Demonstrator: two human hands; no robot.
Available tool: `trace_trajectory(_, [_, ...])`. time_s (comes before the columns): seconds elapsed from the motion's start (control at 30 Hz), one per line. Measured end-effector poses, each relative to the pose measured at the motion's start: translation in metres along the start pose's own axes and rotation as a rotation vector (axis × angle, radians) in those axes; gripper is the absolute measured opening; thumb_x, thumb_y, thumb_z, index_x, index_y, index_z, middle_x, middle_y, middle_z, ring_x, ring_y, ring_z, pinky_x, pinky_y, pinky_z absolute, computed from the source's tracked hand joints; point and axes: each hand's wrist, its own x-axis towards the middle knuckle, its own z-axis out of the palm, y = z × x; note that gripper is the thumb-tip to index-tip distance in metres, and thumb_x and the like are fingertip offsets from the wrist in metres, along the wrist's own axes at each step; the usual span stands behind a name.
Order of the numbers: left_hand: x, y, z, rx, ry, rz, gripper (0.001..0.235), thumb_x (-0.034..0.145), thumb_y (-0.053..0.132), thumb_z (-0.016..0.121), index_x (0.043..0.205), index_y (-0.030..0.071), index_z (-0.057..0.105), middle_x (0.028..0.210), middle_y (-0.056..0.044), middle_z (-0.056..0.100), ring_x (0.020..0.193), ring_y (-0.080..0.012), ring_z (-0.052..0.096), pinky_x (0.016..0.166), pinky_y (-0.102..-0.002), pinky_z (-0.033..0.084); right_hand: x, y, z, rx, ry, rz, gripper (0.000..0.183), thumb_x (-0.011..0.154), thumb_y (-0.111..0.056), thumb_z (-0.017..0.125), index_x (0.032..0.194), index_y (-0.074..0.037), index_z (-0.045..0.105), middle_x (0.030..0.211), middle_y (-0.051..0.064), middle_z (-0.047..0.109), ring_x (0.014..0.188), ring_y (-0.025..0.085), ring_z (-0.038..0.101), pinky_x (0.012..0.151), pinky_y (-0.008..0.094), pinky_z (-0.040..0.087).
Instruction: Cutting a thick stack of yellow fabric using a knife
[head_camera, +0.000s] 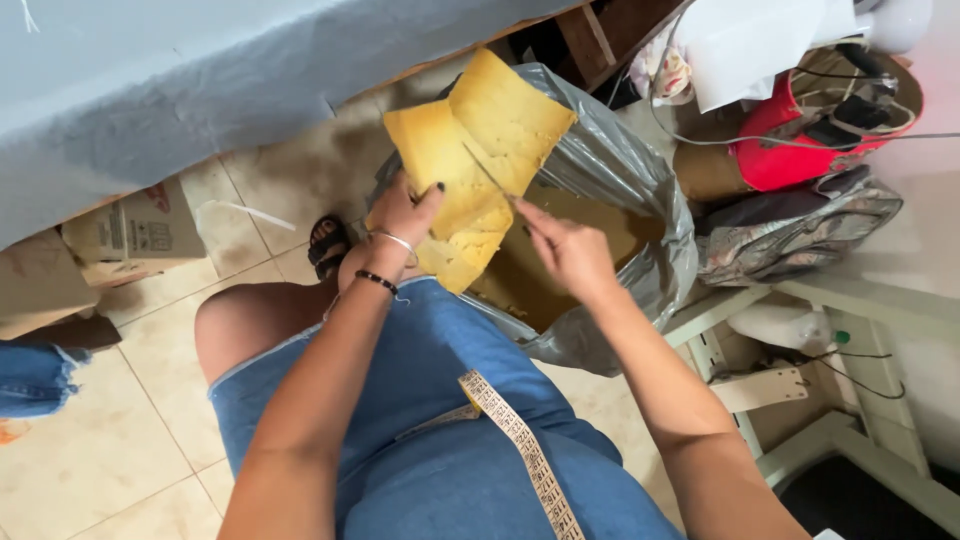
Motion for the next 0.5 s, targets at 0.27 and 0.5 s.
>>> trace_trajectory(0.27, [-0.021,0.126,-0.020,0.387,0.352,0.744,0.038,0.087,-0.011,0.050,0.118,0.002,0.069,0.128,-0.018,0.069,0.132,-0.0365,0.058,0.117,-0.051,0.038,-0.008,-0.030,0.048,-0.550,-0.027,-0.075,0.072,0.086,-0.010,0.060,0.155,-0.024,0.047,0.059,-0.001,0.044,0.037,0.021,0.042,0.032,0.041,0.038])
trace_trajectory(0.5, [0.035,0.087,0.041,0.632,-0.003,0.458,0.050,0.081,0.057,0.069,0.114,0.019,0.070,0.130,-0.004,0.066,0.142,-0.0297,0.044,0.123,-0.064,0.004,-0.023,-0.047,0.031,-0.641,0.052,-0.064,0.061,0.093,-0.018,0.051,0.153,-0.025,0.048,0.066,-0.001,0.060,0.051,0.020,0.068,0.047,0.037,0.056])
